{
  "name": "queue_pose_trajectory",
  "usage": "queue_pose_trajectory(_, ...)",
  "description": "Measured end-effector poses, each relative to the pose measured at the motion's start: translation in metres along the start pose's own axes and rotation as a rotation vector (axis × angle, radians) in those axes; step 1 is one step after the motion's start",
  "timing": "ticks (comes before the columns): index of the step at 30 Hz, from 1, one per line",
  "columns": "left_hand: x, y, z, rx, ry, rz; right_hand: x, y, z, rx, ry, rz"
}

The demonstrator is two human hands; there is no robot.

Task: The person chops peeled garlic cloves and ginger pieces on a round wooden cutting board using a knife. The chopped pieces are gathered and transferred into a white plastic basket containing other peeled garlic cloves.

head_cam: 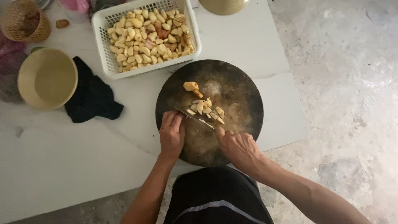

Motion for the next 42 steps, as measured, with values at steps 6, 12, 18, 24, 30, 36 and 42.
queue_pose_trajectory(6,0.002,-0.002,0.003,-0.019,-0.043,0.012,0.008,-0.012,0.001,0.006,0.038,0.087)
queue_pose_trajectory(12,-0.002,-0.003,-0.003,-0.004,-0.027,0.016,0.016,-0.044,-0.001,0.033,0.017,0.096)
queue_pose_trajectory(18,-0.002,-0.001,-0.002,-0.035,0.055,0.0,0.013,-0.01,-0.004,-0.007,0.053,-0.035)
queue_pose_trajectory(24,0.001,-0.003,0.0,-0.022,-0.005,0.002,0.01,-0.012,-0.001,-0.016,0.056,0.044)
queue_pose_trajectory(30,-0.001,-0.003,-0.002,0.003,-0.005,-0.02,0.006,-0.048,0.008,0.025,0.038,0.058)
queue_pose_trajectory(36,-0.001,-0.003,-0.002,-0.07,0.046,0.016,-0.001,-0.024,0.001,-0.012,0.028,-0.044)
queue_pose_trajectory(42,-0.004,-0.004,-0.005,-0.016,0.04,-0.011,0.004,-0.012,0.005,-0.006,0.107,0.075)
Point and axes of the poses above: each hand's wrist, its own y-axis away from the middle knuckle, its own x-axis out of the palm, z = x × y, the point moved 4 cm from there along -y, towards the middle knuckle, and after that the axes turned 11 degrees about z, right-handed, at the moved point
